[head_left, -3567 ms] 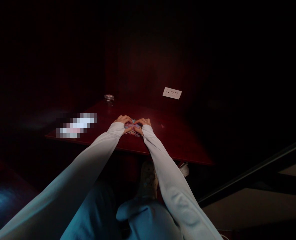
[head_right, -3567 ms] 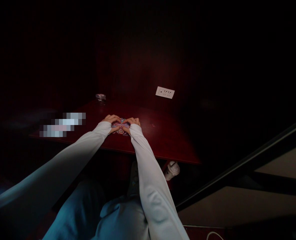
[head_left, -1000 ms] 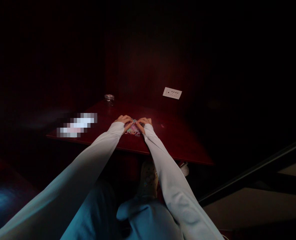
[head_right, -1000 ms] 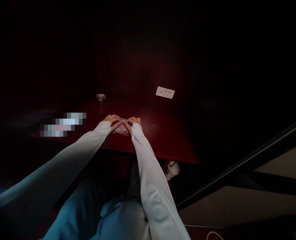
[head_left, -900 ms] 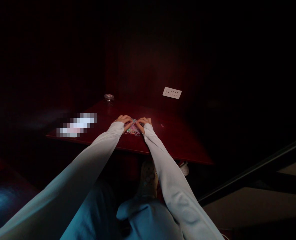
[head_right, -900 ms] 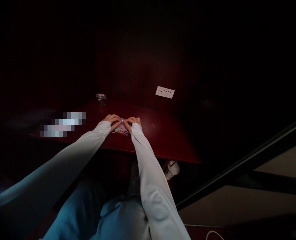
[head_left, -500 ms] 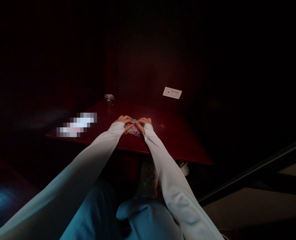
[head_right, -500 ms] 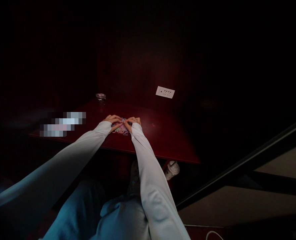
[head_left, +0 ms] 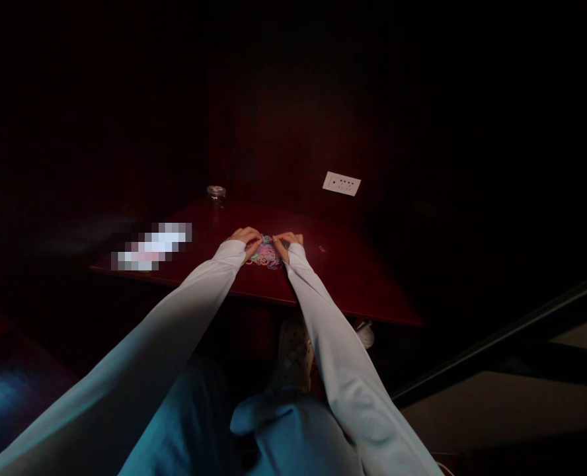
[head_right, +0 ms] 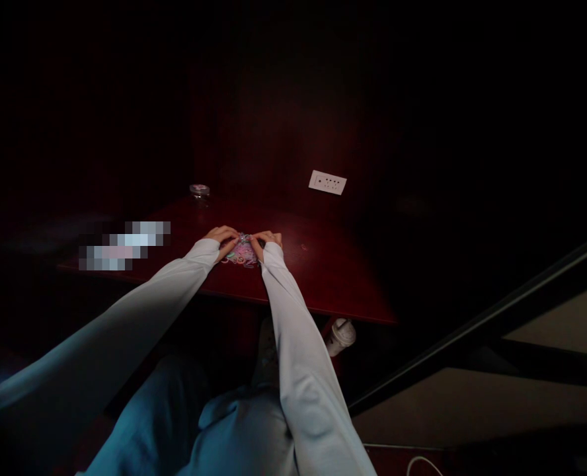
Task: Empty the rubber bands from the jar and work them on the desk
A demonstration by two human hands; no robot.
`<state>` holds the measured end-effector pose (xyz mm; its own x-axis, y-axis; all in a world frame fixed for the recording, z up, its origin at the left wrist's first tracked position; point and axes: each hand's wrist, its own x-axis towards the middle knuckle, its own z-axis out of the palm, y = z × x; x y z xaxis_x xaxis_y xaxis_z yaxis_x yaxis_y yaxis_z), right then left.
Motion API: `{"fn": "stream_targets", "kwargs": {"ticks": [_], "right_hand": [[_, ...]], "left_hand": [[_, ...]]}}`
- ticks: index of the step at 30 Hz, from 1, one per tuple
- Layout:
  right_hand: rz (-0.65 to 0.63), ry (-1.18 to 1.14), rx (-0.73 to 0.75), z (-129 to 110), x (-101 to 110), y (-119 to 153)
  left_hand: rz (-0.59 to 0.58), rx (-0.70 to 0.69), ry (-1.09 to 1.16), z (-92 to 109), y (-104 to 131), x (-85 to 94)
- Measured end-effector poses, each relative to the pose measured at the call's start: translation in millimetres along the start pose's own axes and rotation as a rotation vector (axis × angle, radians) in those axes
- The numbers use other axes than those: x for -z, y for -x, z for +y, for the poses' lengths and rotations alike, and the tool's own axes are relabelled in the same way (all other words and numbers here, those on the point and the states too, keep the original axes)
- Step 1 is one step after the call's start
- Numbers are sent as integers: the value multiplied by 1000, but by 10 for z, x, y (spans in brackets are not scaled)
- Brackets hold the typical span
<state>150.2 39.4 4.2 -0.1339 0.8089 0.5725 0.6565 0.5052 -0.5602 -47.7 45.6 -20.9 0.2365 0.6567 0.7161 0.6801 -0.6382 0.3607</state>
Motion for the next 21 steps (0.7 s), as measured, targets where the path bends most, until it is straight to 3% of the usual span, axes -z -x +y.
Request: {"fn": "stream_targets", "kwargs": {"ticks": [15, 17, 21], "right_hand": [[30, 11, -70, 44, 55, -37], [93, 71, -157, 139, 192, -49], [396, 188, -472, 452, 532, -9]], "left_hand": [[-32, 47, -3, 116, 10, 96], [-27, 63, 0, 119, 10, 107], [-50, 46, 2, 132, 5, 160]]}}
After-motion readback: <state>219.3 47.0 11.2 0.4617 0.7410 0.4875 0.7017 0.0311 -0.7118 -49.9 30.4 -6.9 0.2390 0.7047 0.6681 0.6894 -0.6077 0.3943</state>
